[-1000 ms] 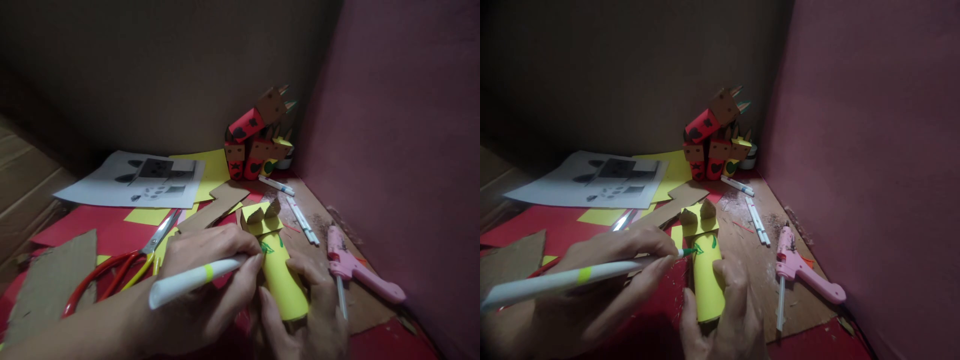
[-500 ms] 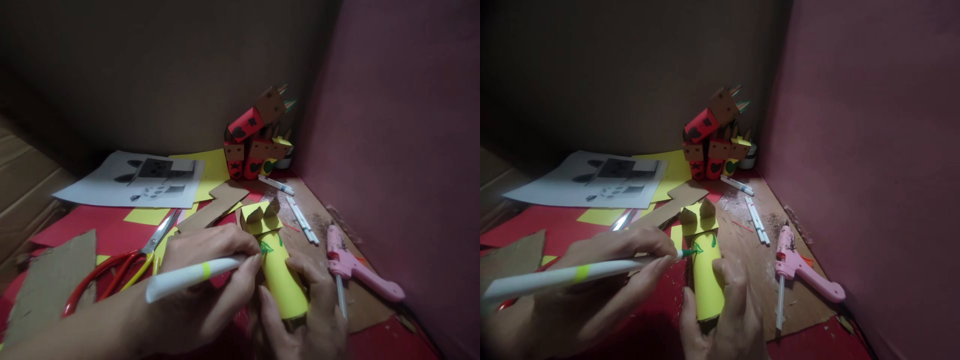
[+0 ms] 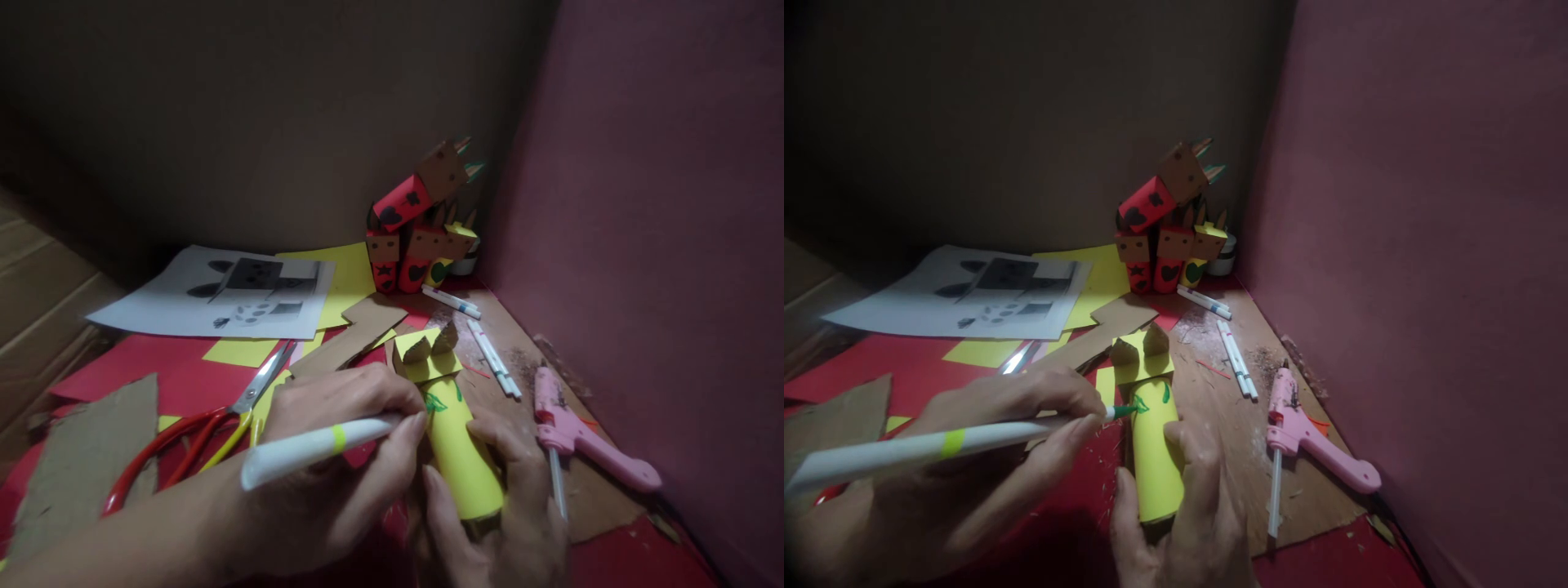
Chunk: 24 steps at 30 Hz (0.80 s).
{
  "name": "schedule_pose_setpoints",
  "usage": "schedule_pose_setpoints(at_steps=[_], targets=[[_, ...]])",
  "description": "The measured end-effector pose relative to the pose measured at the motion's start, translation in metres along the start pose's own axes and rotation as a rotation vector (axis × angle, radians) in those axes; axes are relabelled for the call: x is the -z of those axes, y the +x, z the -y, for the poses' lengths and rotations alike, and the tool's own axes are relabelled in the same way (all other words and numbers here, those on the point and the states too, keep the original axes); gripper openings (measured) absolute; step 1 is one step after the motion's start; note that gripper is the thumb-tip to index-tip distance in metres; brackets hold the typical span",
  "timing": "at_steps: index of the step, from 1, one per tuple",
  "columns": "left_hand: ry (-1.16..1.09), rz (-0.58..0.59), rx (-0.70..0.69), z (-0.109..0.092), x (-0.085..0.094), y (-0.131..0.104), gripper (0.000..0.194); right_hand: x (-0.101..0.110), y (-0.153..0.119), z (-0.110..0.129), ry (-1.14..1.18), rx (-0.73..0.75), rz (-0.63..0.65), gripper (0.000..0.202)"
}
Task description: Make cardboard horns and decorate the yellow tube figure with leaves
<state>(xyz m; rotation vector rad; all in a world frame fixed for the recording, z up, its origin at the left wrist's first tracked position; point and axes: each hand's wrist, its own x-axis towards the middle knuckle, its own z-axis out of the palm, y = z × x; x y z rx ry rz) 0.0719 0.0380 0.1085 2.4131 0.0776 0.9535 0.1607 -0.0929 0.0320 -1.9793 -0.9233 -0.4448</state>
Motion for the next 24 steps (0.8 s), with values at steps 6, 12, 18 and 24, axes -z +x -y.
schedule_pose_setpoints(at_steps=[6, 12, 18, 24], targets=[[0.008, 0.004, 0.009, 0.0006, 0.0004, 0.0001, 0.013, 0.0014, 0.0015, -0.0011, -0.008, 0.013, 0.009, 0.029], [0.000, -0.005, 0.012, 0.0004, -0.0005, -0.0001, 0.012, 0.0000, 0.0000, -0.0017, 0.012, -0.002, 0.003, 0.031], [0.022, 0.002, 0.012, -0.0015, 0.0010, 0.0014, 0.011, 0.0016, 0.0004, -0.0003, 0.015, -0.002, 0.009, 0.030], [0.010, -0.004, 0.003, 0.0004, -0.0005, 0.0020, 0.013, 0.0010, 0.0013, -0.0014, 0.047, 0.028, 0.014, 0.030]])
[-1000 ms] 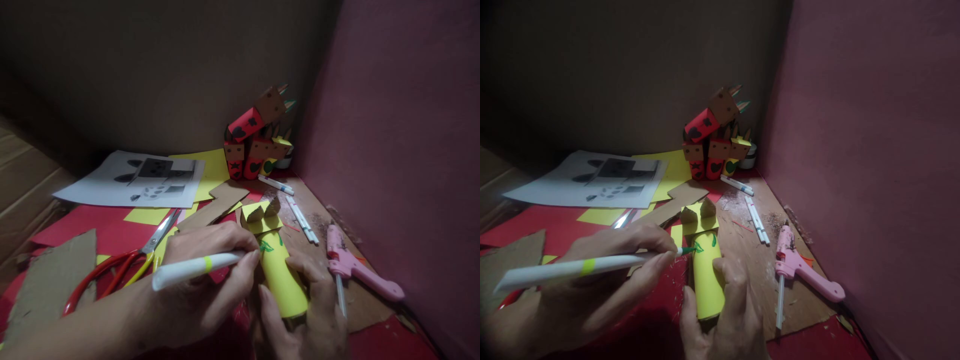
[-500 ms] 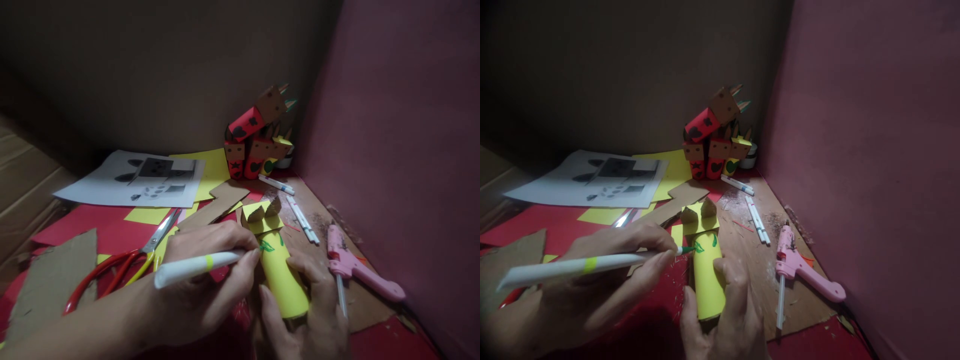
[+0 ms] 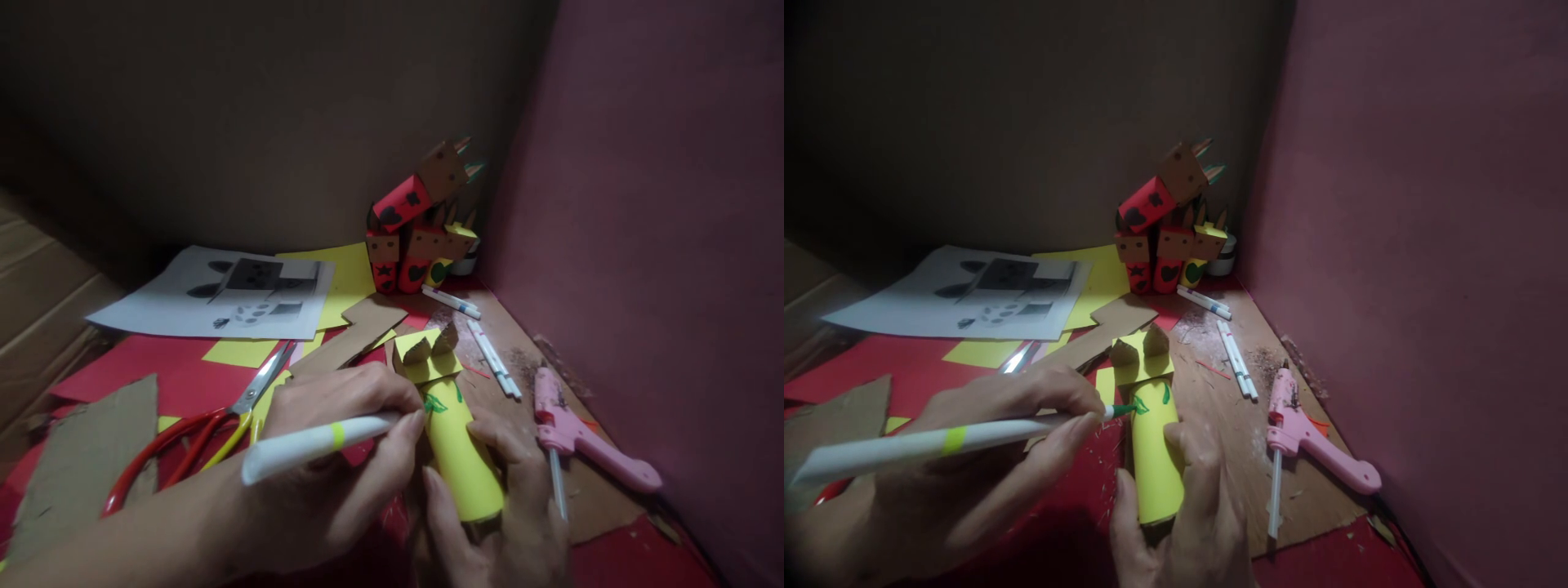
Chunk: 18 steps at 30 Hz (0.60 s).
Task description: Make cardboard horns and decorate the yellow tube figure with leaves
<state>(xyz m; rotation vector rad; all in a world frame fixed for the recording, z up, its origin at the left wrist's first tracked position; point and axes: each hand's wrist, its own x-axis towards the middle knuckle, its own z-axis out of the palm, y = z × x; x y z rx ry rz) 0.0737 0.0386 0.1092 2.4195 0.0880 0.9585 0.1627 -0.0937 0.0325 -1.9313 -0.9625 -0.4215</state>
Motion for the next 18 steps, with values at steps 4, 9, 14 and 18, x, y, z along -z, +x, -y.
schedule_pose_setpoints(at_steps=[4, 9, 14, 18], targets=[[-0.015, -0.009, 0.011, -0.0018, -0.0008, -0.0032, 0.012, -0.0002, -0.0005, -0.0005, -0.008, -0.015, 0.000, 0.031], [0.002, 0.006, 0.020, 0.0004, 0.0009, -0.0029, 0.011, -0.0005, -0.0009, 0.0007, 0.030, -0.033, 0.002, 0.030], [-0.017, 0.012, 0.020, -0.0005, 0.0000, -0.0021, 0.011, -0.0022, -0.0026, 0.0005, -0.038, -0.044, -0.030, 0.033], [-0.001, -0.003, 0.013, -0.0029, 0.0000, -0.0011, 0.011, -0.0018, -0.0018, -0.0006, 0.002, -0.013, -0.011, 0.031]])
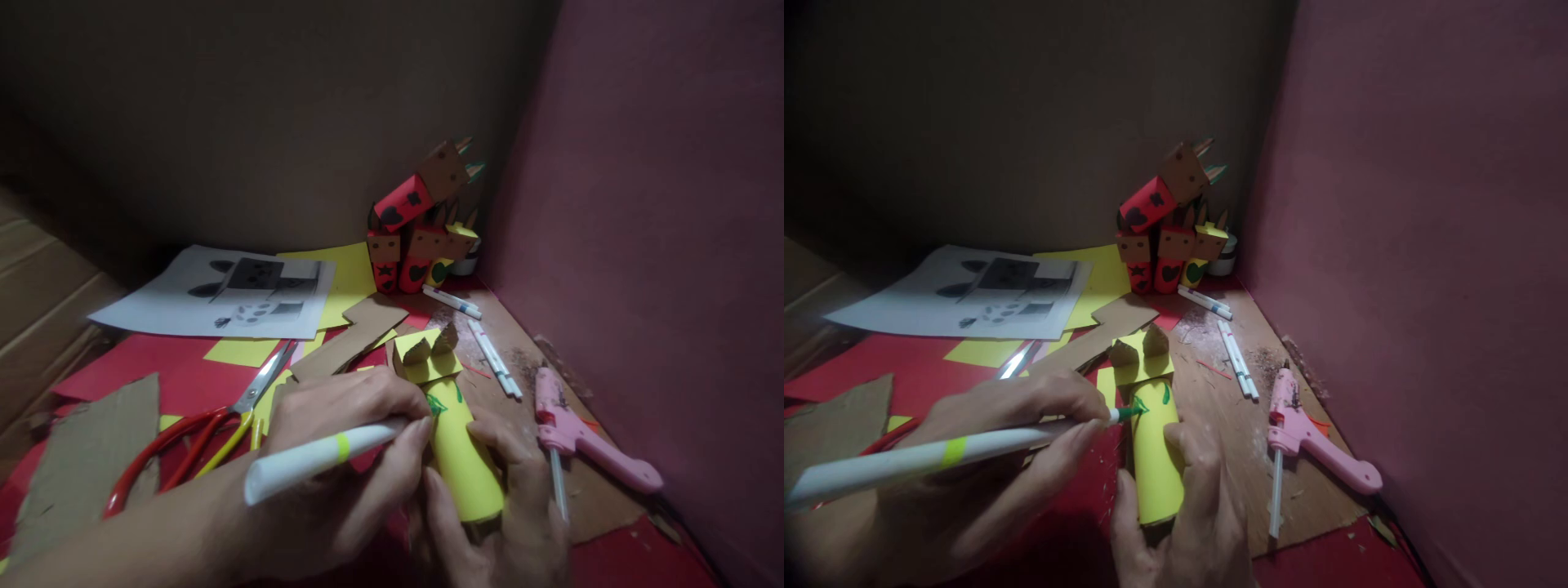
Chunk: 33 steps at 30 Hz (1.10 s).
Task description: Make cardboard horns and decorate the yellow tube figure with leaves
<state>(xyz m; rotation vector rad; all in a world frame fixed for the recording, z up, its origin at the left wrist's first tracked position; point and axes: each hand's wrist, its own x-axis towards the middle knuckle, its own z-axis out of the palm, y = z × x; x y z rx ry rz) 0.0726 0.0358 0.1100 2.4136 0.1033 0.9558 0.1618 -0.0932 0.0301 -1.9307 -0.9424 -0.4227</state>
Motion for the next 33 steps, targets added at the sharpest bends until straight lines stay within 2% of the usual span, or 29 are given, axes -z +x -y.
schedule_pose_setpoints(at_steps=[17, 21, 27, 33], targets=[[-0.002, -0.011, -0.028, 0.0013, 0.0006, -0.0011, 0.013, 0.0003, 0.0001, 0.0005, -0.016, 0.011, -0.007, 0.032], [-0.016, 0.007, 0.012, 0.0011, 0.0000, -0.0010, 0.012, -0.0001, -0.0004, 0.0001, -0.043, 0.005, -0.009, 0.034], [-0.032, 0.001, -0.001, 0.0006, -0.0014, -0.0023, 0.011, -0.0009, -0.0004, -0.0007, 0.025, 0.005, -0.018, 0.032], [-0.023, 0.017, 0.008, 0.0015, 0.0011, -0.0025, 0.012, -0.0003, -0.0012, 0.0000, -0.026, -0.002, -0.007, 0.033]])
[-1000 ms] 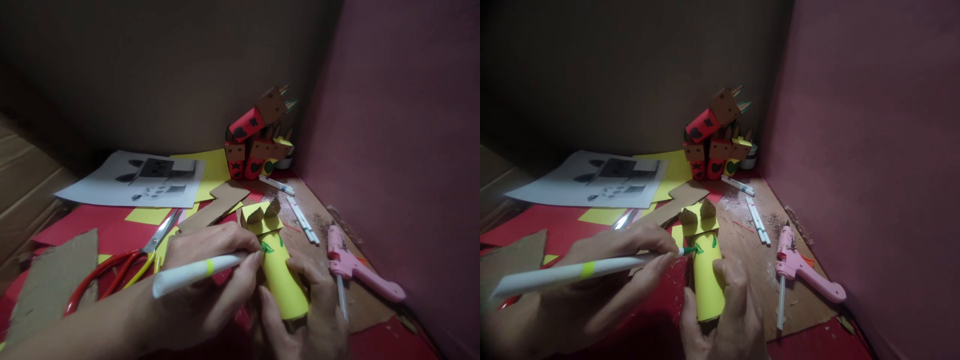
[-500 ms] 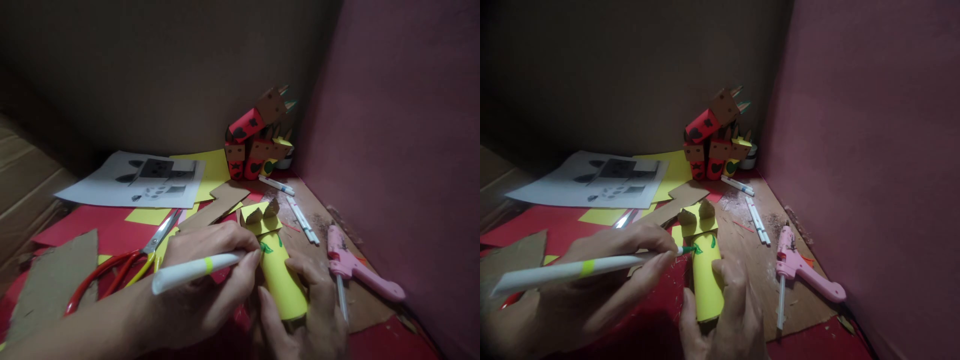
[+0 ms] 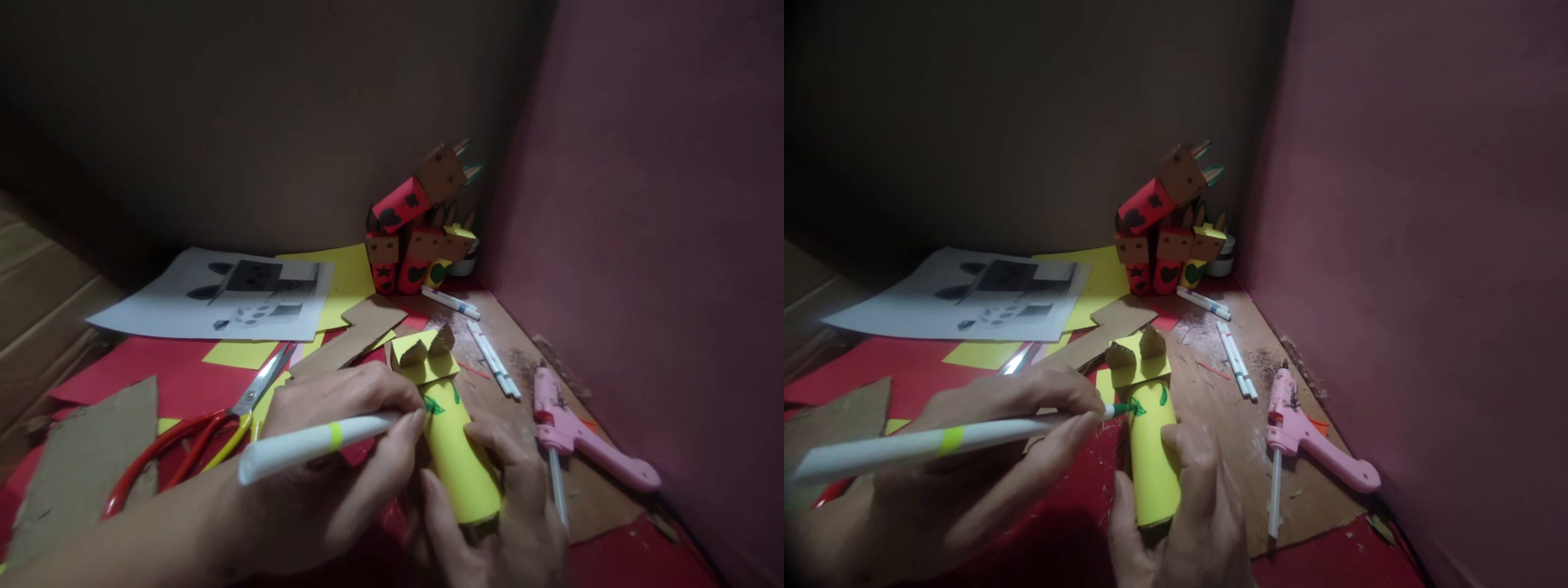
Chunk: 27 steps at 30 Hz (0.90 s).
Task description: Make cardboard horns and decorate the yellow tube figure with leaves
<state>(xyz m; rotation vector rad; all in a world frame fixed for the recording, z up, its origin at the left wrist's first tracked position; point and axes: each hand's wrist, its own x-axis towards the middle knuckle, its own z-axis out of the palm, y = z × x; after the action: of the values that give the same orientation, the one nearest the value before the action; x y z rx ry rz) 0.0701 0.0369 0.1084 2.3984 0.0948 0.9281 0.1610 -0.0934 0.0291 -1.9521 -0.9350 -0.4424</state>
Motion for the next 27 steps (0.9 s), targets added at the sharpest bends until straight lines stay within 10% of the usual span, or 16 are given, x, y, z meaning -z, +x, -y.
schedule_pose_setpoints(at_steps=[27], targets=[[0.006, -0.025, -0.003, 0.0003, -0.0012, 0.0002, 0.011, 0.0020, 0.0009, 0.0005, -0.052, 0.026, 0.004, 0.033]])
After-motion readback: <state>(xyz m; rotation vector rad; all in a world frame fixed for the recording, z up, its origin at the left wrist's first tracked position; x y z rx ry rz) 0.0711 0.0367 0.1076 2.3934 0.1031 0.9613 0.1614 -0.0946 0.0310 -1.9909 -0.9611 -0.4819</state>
